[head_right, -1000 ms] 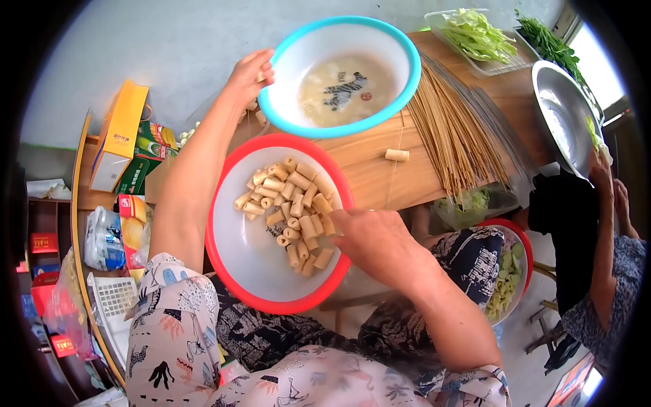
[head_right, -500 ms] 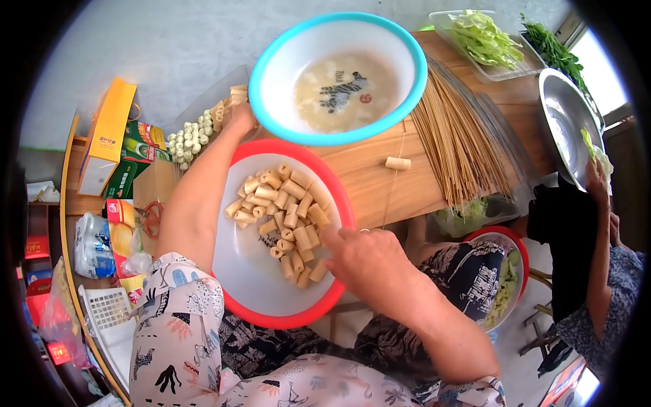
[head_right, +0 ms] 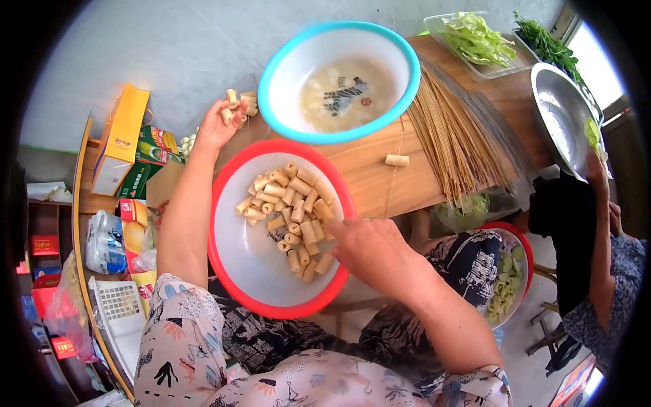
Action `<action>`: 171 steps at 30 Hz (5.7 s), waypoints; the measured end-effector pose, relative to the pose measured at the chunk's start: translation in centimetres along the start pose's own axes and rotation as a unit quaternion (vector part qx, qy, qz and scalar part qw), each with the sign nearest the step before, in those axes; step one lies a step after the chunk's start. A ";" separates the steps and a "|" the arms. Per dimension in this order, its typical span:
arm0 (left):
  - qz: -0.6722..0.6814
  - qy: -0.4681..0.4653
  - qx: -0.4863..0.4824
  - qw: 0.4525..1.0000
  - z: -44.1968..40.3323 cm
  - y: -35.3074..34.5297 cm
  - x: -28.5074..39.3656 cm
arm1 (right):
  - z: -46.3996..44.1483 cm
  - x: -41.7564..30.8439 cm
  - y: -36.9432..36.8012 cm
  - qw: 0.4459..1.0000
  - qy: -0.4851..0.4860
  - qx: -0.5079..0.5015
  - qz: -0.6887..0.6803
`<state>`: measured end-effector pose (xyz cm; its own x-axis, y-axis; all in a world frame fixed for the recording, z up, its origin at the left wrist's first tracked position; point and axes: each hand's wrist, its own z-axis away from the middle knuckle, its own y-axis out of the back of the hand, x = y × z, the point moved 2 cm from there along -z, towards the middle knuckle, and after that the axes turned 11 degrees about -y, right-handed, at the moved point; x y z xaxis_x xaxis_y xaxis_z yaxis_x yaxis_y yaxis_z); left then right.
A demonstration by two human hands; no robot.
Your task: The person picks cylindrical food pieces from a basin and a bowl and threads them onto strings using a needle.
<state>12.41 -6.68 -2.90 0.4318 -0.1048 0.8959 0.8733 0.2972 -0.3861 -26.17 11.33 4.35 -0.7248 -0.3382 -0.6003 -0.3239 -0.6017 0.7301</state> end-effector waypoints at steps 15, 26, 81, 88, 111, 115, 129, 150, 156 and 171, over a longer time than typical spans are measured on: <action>0.118 -0.053 0.024 0.991 -2.9 -15.2 -4.4 | 0.1 2.5 -0.3 0.999 -0.012 0.023 0.023; -0.147 -0.151 0.012 0.978 -2.1 -17.9 -5.3 | 0.7 2.5 0.2 0.999 -0.004 0.043 -0.008; -0.651 -0.095 -0.183 0.731 29.3 -1.2 -17.6 | -3.6 4.1 -3.2 0.995 -0.025 0.093 -0.026; -0.734 -0.041 -0.239 0.635 29.4 -2.6 -17.0 | -3.6 4.3 -3.3 0.995 -0.013 0.095 -0.036; 0.244 -0.066 -0.235 0.939 11.5 -13.3 -3.7 | -3.1 3.8 -2.0 0.994 -0.032 0.101 -0.001; 0.306 -0.020 -0.228 0.924 9.1 -15.1 -4.3 | -2.9 3.5 -1.4 0.995 -0.033 0.097 0.003; 0.160 -0.051 0.040 0.985 1.6 -16.2 -7.3 | -3.1 3.4 -1.2 0.996 -0.037 0.075 0.009; -0.141 -0.120 0.041 0.982 -0.6 -20.7 -6.1 | -2.5 2.7 -0.4 0.997 -0.039 0.058 -0.013; -0.158 -0.112 0.065 0.979 -0.4 -21.4 -6.4 | -2.2 2.6 -0.2 0.997 -0.036 0.065 -0.022; -0.197 -0.061 0.061 0.977 -1.1 -19.5 -9.7 | -2.4 2.6 -0.3 0.998 -0.035 0.052 0.007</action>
<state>-8.55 -12.54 -4.30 0.0314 -0.1215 0.9921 0.9294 0.3687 0.0157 -26.51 8.93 1.77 -0.7694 -0.2924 -0.5679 -0.3719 -0.5177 0.7705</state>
